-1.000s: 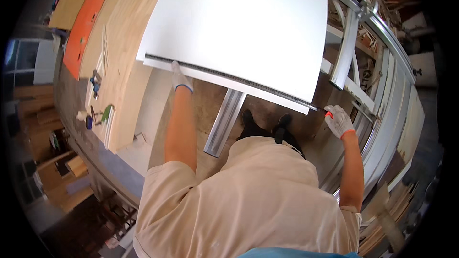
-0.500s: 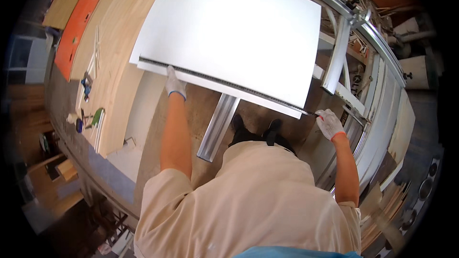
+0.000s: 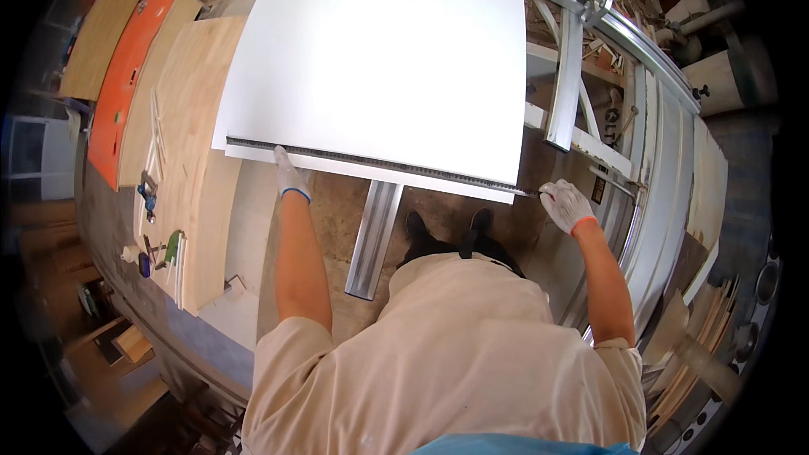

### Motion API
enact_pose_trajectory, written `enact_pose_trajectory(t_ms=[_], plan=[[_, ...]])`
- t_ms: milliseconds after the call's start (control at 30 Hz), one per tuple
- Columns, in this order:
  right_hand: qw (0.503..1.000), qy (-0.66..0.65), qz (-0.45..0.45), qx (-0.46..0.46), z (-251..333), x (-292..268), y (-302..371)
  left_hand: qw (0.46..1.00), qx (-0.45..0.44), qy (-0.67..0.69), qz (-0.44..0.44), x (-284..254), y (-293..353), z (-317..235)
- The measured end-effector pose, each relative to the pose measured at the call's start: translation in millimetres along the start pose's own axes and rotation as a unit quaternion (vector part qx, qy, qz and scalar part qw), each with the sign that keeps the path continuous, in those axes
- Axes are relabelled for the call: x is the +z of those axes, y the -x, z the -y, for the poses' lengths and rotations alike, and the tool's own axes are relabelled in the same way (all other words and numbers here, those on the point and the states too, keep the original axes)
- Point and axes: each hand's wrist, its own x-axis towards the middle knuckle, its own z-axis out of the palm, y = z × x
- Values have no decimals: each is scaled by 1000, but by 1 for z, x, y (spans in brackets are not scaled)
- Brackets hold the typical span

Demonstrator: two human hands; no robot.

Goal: The person measures and cuts a large white panel on a table saw. They use a tape measure to mark dimensions, a utility knife to score the surface, and a metal straight edge to guide the cut. The person then snaps the panel along the scored line and separates the pieces.

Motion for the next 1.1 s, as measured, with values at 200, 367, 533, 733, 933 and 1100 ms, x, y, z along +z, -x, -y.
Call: enact_pose_trajectory(t_ms=[200, 367, 533, 733, 933, 1100], plan=[[1000, 2, -17, 0, 2, 2, 1, 1000, 2, -3, 1, -4, -1, -1], [1000, -2, -12, 4, 2, 2, -1, 1000, -6, 3, 4, -4, -3, -1], [1000, -3, -5, 14, 6, -3, 0, 1000, -2, 5, 1, 3, 4, -5], [1000, -3, -28, 5, -2, 8, -1, 1000, 1, 3, -6, 8, 8, -6], [999, -14, -29, 3, -2, 6, 0, 1000, 0, -13, -3, -2, -2, 0], [999, -3, -42, 5, -3, 7, -1, 1000, -15, 8, 10, -14, -16, 6]])
